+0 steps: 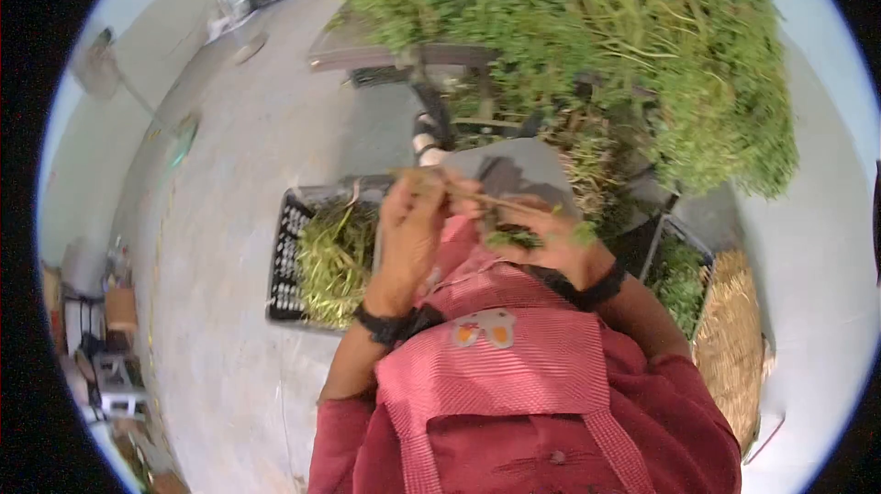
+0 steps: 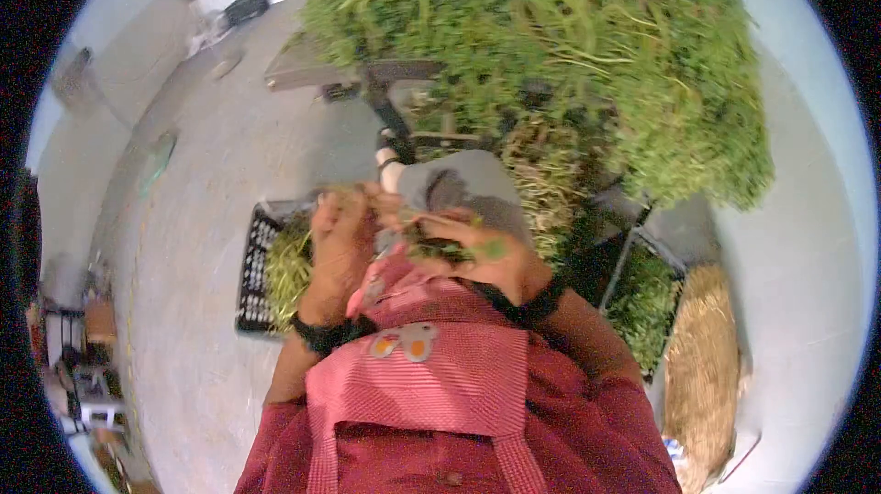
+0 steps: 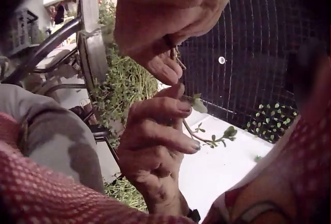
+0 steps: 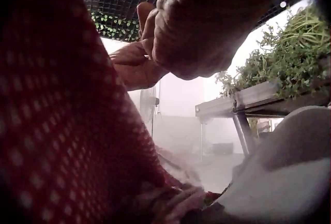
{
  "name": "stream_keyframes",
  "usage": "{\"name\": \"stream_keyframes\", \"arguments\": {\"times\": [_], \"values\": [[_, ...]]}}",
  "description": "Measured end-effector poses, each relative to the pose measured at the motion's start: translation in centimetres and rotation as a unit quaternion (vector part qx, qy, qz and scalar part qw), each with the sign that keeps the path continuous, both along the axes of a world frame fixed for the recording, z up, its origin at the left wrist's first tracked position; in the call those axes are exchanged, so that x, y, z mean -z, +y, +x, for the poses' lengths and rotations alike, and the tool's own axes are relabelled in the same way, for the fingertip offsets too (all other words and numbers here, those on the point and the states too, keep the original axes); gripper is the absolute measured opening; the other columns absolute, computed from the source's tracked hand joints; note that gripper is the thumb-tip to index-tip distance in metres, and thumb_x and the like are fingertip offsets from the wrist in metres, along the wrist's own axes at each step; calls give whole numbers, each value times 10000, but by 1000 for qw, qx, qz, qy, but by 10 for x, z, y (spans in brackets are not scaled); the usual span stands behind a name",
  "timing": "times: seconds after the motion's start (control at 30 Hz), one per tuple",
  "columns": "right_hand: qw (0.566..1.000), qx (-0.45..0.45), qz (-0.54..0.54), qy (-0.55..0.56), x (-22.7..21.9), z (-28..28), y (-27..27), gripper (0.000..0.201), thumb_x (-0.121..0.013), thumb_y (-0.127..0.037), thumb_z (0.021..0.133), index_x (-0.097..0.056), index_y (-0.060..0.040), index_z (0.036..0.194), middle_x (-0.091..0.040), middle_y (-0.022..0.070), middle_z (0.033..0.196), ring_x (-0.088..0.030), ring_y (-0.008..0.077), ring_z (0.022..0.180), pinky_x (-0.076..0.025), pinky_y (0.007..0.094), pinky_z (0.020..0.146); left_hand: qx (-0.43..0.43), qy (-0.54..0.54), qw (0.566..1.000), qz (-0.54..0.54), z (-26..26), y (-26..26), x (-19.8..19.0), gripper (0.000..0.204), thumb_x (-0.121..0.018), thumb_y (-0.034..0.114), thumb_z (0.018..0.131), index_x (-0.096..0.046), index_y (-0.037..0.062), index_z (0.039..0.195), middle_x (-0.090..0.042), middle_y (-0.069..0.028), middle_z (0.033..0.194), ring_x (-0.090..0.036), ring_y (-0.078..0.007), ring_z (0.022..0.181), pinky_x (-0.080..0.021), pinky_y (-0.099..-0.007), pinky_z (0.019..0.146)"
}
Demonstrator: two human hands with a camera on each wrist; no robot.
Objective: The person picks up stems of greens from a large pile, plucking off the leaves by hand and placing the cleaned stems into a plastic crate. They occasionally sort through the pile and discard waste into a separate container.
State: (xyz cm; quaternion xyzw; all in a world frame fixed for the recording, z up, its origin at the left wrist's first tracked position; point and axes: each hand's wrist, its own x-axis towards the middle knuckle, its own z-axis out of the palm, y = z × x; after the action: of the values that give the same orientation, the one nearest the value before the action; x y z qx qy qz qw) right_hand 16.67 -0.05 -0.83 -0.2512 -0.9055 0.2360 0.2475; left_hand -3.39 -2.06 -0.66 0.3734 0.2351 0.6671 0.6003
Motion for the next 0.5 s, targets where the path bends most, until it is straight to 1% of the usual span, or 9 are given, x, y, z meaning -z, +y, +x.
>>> {"name": "stream_keyframes", "arguments": {"times": [0.07, 0.2, 0.27, 0.3, 0.33, 0.4, 0.43, 0.47, 0.5], "values": [[999, 21, -2, -27, -30, -10, -12, 474, -690, -198, 746, -540, -85, 1180, -526, 99, 1188, -472, 259, 1141, -413, 363, 933, -9, 15, 1000, -6, -3, -3, 1, 221, -457, 178, 943, -533, -26, 978, -628, -167, 941, -628, -164, 743, -517, -294, 710], [998, 60, 25, -16, 19, 2, 8, 445, -719, -225, 709, -584, -87, 1109, -569, 96, 1121, -522, 258, 1079, -425, 363, 907, 11, 44, 999, -4, -1, -3, -4, 183, -445, 140, 943, -521, -25, 925, -614, -163, 963, -623, -168, 766, -509, -293, 725], [986, 89, -109, 86, 18, -11, 10, 427, -738, -241, 683, -611, -103, 1067, -613, 93, 1016, -578, 274, 977, -462, 357, 831, -14, 109, 993, 54, 5, -7, 1, 178, -443, 128, 942, -522, -30, 923, -616, -160, 948, -623, -162, 761, -508, -285, 722], [910, 143, -371, 112, 5, -7, 14, 373, -697, -206, 740, -597, -63, 1069, -626, 69, 868, -612, 212, 822, -489, 305, 692, -31, 175, 978, 112, 8, -9, 3, 173, -441, 116, 941, -524, -36, 922, -619, -157, 933, -623, -156, 756, -508, -277, 719], [911, 139, -372, 109, 7, -9, 17, 373, -697, -206, 740, -597, -63, 1069, -626, 69, 868, -612, 212, 822, -489, 305, 692, -36, 174, 978, 111, 10, -13, 0, 173, -441, 116, 941, -524, -36, 922, -619, -157, 933, -623, -156, 756, -508, -277, 719], [686, -42, -641, 343, 13, -10, 20, 303, -612, -214, 818, -578, -13, 1041, -593, 50, 779, -587, 116, 699, -458, 239, 546, -3, 159, 971, 178, 13, -21, -18, 182, -443, 113, 941, -528, -47, 931, -626, -147, 911, -620, -135, 719, -508, -254, 692], [739, -1, -585, 336, 4, -18, 12, 269, -521, -244, 879, -563, 4, 972, -561, 31, 733, -529, 62, 602, -428, 202, 472, 7, 173, 970, 168, 13, -21, -23, 200, -437, 128, 946, -533, -48, 942, -631, -138, 890, -615, -129, 676, -506, -239, 658], [739, -7, -587, 331, 1, -19, 15, 269, -521, -244, 879, -563, 4, 972, -561, 31, 733, -529, 62, 602, -428, 202, 472, 0, 174, 970, 167, 13, -17, -20, 200, -437, 128, 946, -533, -48, 942, -631, -138, 890, -615, -129, 676, -506, -239, 658], [693, 11, -640, 331, 1, -16, 18, 250, -489, -238, 893, -556, -3, 948, -554, 34, 722, -528, 74, 596, -440, 201, 481, 2, 141, 980, 141, 13, -11, -14, 211, -441, 142, 947, -534, -47, 945, -634, -137, 887, -615, -132, 670, -507, -242, 645]]}}
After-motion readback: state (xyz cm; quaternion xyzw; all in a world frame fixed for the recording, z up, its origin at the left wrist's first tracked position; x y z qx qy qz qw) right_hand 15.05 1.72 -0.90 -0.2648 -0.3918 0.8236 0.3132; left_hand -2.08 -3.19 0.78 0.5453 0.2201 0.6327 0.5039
